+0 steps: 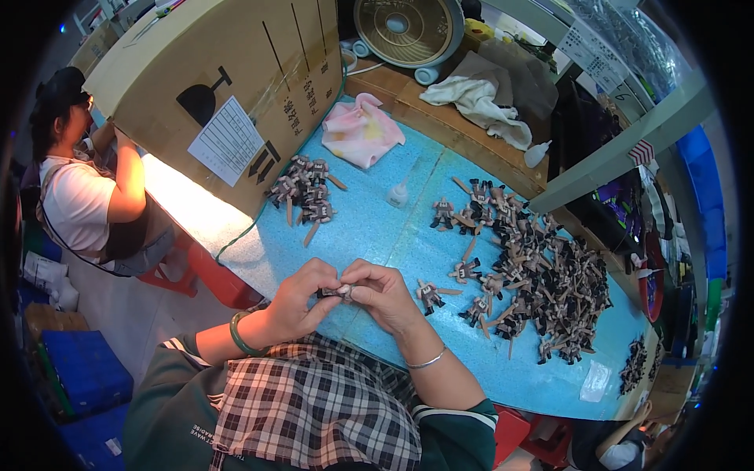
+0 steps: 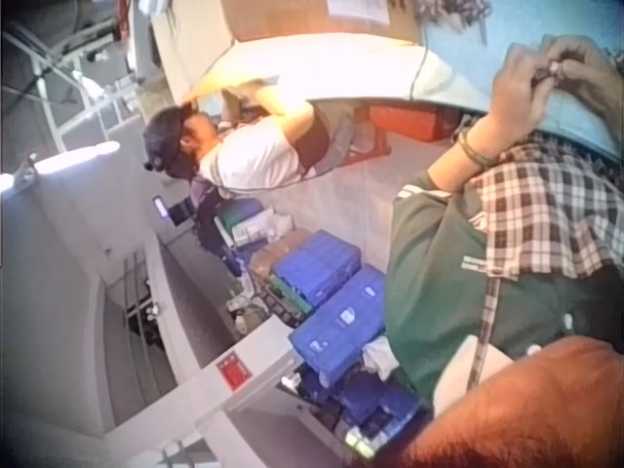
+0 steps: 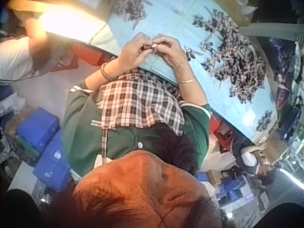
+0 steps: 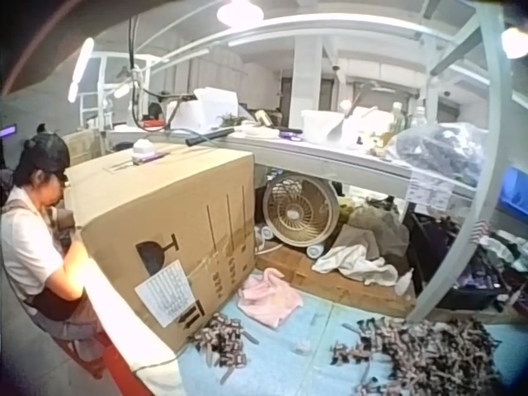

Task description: The person assembles toy figures at a workbench by fitting pieces together by hand, applying glue from a bottle, and pressing the components into place.

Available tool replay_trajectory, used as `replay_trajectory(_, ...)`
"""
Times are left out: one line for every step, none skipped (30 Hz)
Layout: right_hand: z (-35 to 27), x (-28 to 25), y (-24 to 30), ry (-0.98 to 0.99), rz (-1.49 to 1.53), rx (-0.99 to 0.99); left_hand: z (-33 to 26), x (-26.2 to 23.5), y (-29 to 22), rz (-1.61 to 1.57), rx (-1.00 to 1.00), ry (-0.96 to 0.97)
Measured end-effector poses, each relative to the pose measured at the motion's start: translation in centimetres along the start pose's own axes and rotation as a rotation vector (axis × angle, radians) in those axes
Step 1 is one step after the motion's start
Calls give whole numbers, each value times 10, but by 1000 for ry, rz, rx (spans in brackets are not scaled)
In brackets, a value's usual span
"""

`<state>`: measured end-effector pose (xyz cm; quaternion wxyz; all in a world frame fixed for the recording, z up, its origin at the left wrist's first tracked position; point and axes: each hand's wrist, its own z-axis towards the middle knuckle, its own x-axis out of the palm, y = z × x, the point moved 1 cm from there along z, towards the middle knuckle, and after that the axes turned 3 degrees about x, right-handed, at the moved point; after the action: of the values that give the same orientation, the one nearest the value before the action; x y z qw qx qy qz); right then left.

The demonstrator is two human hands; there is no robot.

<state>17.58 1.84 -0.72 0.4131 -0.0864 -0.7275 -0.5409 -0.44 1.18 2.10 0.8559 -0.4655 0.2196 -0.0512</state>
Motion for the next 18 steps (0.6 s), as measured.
replay_trajectory(0, 1, 0, 1, 8, 5, -1, 0, 0, 11, 19, -12)
replay_trajectory(0, 2, -1, 1, 9, 6, -2, 0, 1, 22, 38, -25)
replay_trajectory(0, 3, -2, -12, -9, -17, -3, 0, 1, 21, 38, -25)
replay_trajectory(0, 4, -3, -26, -27, -39, -4, 1, 1, 27, 48, -37)
replay_trajectory(-1, 3, -4, -27, -26, -40, -5, 1, 0, 33, 58, -48)
replay_trajectory(-1, 0, -5, -8, -66, -75, -6, 2, 0, 33, 58, -46)
replay_trajectory(-2, -1, -6, 11, -106, -111, -8, 3, -2, 46, 80, -63)
replay_trajectory(-2, 0, -6, 10, -104, -110, -9, 4, -2, 58, 100, -81)
replay_trajectory(-3, 1, -5, 20, -114, -126, -8, 4, -2, 58, 98, -79)
replay_trajectory(-3, 1, -5, 30, -125, -141, -8, 5, -2, 63, 144, -87)
replay_trajectory(-3, 2, -4, 31, -123, -141, -8, 5, -1, 69, 191, -96)
replay_trajectory(-4, 3, -4, 38, -159, -157, -9, 5, -1, 70, 190, -96)
replay_trajectory(-4, 4, -3, 45, -195, -172, -11, 6, 0, 70, 206, -106)
replay_trajectory(-4, 3, -3, 45, -194, -172, -12, 6, 0, 69, 222, -115)
replay_trajectory(-4, 3, -4, 54, -223, -189, -12, 6, 0, 70, 221, -115)
replay_trajectory(-4, 3, -4, 64, -252, -207, -13, 6, 0, 81, 234, -119)
replay_trajectory(-4, 3, -3, 64, -251, -205, -13, 6, -1, 92, 247, -124)
replay_trajectory(-4, 3, -3, 65, -257, -199, -13, 6, -1, 92, 246, -125)
